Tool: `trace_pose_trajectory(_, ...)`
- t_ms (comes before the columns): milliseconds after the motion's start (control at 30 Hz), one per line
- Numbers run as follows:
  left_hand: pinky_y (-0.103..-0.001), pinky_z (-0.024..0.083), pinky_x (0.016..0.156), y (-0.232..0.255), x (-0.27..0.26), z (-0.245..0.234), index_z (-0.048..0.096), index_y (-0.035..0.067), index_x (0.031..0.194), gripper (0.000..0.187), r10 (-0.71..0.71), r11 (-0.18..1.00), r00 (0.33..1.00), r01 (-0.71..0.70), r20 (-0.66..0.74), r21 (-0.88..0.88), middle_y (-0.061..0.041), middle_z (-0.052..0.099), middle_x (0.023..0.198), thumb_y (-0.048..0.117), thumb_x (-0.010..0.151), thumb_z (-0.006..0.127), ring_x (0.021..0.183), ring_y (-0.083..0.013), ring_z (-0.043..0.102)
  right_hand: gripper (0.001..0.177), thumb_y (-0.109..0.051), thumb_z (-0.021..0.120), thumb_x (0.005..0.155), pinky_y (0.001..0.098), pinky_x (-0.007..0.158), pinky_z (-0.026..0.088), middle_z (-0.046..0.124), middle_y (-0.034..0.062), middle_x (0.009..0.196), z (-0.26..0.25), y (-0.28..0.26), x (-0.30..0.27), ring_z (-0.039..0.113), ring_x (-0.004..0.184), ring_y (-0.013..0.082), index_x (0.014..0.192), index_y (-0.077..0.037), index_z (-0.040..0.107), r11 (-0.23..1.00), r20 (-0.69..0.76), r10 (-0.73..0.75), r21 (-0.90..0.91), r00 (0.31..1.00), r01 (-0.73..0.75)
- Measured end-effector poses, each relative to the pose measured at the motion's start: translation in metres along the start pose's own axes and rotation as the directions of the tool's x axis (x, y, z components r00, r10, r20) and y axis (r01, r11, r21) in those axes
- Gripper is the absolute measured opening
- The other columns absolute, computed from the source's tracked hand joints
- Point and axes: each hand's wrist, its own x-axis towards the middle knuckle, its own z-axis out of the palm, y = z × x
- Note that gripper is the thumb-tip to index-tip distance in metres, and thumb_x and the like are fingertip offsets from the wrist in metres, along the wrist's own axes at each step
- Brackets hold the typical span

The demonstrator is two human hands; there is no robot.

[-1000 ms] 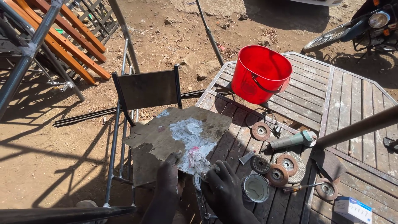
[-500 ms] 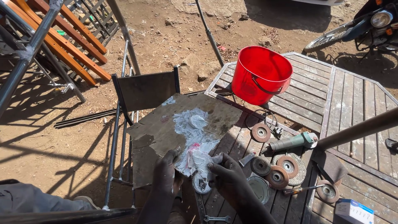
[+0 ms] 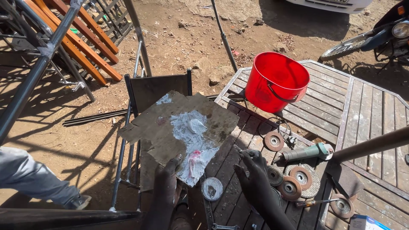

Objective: The person scoops a white paste from a cardboard palette and applies it by hand to the joints of a metal frame structure. The person repeatedly dips fingers into the paste and spreads it over multiple connection points on the frame.

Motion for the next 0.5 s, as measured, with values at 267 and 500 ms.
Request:
trace_pose_trajectory(267,-0.036,0.052,0.078,0.028,-0.033,0.006,0.069,0.000,0.119,0.035,0.022,1.000,0.998,-0.021,-0.065,0.016,-0.010,0.071,0.103,0.005,0.084,0.067,0.089,-0.0225,0.066,0.034,-0.011,0.063,0.087,0.0363,0.088,0.043,0.053,0.0051,0.100,0.020,-0.077,-0.016,0.053,0.097,0.0224,0.120,-0.014,0.075,0.951,0.148,-0.132,0.297,0.980,0.083)
trace_pose_trajectory(500,-0.036,0.051,0.092,0.019,-0.033,-0.037,0.073,-0.004,0.114,0.033,0.082,0.997,0.980,-0.078,-0.183,0.027,-0.011,0.075,0.113,0.002,0.082,0.068,0.102,-0.0240,0.069,0.042,-0.009,0.062,0.089,0.0274,0.070,0.045,0.055,-0.0001,0.100,0.042,-0.089,-0.046,0.053,0.083,0.0138,0.126,-0.021,0.077,0.922,0.251,-0.124,0.387,0.960,0.018)
